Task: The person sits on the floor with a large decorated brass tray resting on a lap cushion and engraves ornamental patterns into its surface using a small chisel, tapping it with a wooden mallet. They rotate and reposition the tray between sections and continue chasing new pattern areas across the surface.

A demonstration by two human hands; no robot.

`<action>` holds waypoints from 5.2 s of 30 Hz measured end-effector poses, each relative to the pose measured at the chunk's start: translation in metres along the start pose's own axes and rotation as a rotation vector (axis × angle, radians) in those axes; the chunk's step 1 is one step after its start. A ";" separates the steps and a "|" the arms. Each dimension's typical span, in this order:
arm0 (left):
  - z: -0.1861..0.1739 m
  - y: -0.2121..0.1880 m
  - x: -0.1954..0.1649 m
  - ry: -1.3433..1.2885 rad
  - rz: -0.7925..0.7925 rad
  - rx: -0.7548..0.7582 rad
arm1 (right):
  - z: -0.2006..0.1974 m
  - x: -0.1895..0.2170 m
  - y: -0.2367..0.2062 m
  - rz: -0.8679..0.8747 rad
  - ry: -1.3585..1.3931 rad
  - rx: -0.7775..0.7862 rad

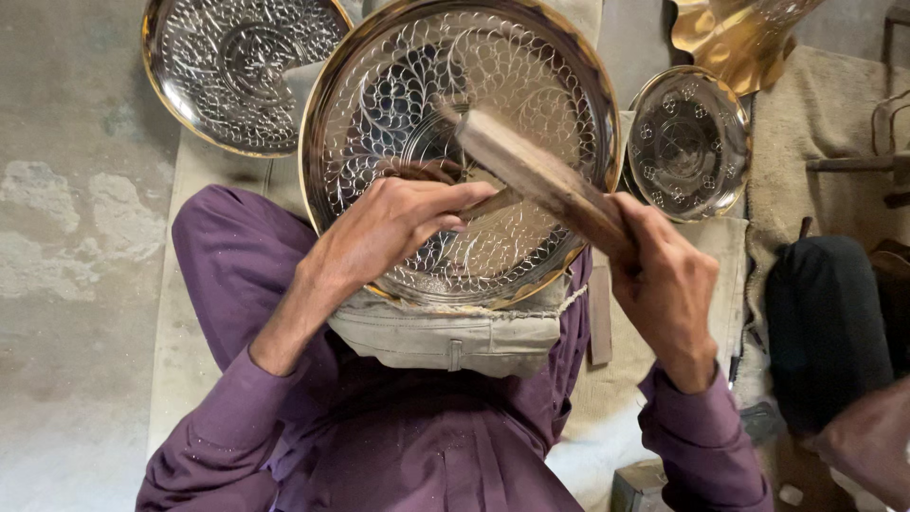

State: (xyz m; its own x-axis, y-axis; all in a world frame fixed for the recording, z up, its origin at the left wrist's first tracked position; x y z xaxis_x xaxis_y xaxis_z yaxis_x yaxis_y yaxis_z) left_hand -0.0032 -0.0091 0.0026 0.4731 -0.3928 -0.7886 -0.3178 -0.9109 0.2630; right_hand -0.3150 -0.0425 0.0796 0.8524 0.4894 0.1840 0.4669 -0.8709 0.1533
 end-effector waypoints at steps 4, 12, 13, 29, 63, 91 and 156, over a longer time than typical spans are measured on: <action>-0.011 -0.002 -0.017 -0.044 -0.089 -0.080 | -0.007 0.017 0.007 -0.063 0.162 -0.119; 0.000 -0.013 -0.026 -0.107 -0.263 -0.279 | -0.022 0.033 0.046 0.215 0.402 0.078; 0.004 -0.015 -0.025 -0.116 -0.249 -0.327 | -0.027 0.036 0.050 0.089 0.217 0.066; 0.027 -0.022 -0.020 -0.170 -0.266 -0.626 | -0.057 0.074 0.080 -0.227 -0.181 0.118; 0.013 -0.005 -0.016 -0.169 -0.257 -0.279 | -0.023 0.033 0.063 -0.093 0.402 0.021; -0.043 -0.111 0.022 -0.428 -0.557 -0.928 | 0.093 0.028 -0.151 -0.440 0.566 0.574; 0.012 0.023 -0.020 0.163 0.080 0.433 | 0.118 -0.031 -0.129 0.122 0.270 -0.272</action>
State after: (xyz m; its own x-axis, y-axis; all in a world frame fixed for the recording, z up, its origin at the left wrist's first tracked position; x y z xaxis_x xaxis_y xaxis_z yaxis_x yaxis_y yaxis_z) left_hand -0.0301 -0.0206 0.0181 0.5449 -0.5062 -0.6685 -0.6559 -0.7540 0.0363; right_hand -0.3734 0.0496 -0.0604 0.7883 0.4090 0.4597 0.2561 -0.8974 0.3593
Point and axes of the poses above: each hand's wrist, its own y-axis towards the middle knuckle, its own z-axis out of the palm, x = y × z, the point moved 1 cm from there along y, towards the middle knuckle
